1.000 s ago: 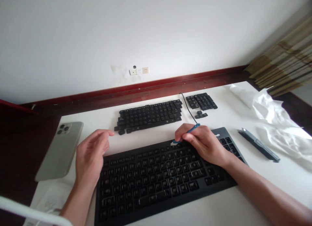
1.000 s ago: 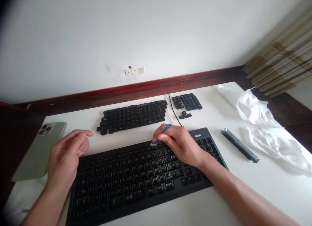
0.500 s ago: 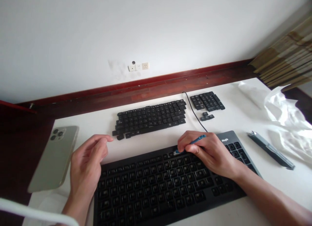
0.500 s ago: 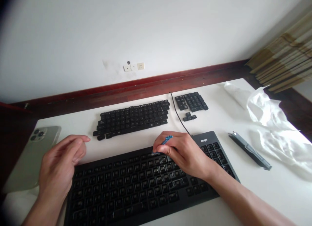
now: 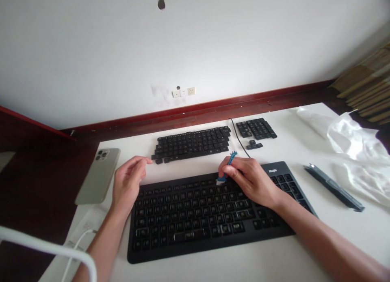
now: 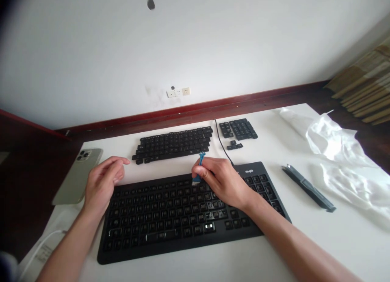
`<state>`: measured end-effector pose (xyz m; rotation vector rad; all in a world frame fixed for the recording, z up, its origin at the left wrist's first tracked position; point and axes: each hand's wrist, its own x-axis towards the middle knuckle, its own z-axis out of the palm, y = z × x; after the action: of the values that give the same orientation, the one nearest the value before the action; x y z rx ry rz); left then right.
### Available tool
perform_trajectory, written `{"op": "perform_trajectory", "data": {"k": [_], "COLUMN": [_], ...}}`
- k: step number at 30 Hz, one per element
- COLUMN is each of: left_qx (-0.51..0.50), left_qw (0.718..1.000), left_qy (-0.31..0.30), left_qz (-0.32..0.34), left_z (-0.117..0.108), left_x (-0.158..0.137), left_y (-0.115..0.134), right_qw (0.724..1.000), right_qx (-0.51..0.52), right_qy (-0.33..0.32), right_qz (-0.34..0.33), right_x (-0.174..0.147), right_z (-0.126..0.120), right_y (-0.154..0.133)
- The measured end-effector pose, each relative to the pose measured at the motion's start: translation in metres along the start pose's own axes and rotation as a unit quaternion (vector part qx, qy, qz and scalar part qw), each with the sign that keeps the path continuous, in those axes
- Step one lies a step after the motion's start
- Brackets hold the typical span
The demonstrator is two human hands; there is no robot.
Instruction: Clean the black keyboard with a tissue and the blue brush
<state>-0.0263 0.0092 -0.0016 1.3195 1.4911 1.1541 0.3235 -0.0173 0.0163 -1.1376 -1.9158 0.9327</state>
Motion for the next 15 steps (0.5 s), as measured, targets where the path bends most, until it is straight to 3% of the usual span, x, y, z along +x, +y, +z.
{"op": "perform_trajectory", "data": {"k": [4,9,15], "left_qx": [-0.003,-0.005,-0.012], "left_qw": [1.000,1.000,1.000], "left_qy": [-0.004,-0.011,-0.018], "left_qz": [-0.001,0.006,0.014], "left_z": [-0.0007,-0.0008,0.0007], "left_x": [0.0002,0.0005,-0.0008], "left_y": [-0.0012,-0.0005,0.0033], "right_qw": [0.999,1.000,0.997], "right_qx": [0.006,-0.003,-0.009], "right_qy": [0.046,0.024,0.064], "right_qz": [0.007,0.010,0.043], "right_x": [-0.0011,-0.0030,-0.0045], "right_z": [-0.0001,0.0014,0.0002], "right_y": [0.0024,0.0030,0.0042]}}
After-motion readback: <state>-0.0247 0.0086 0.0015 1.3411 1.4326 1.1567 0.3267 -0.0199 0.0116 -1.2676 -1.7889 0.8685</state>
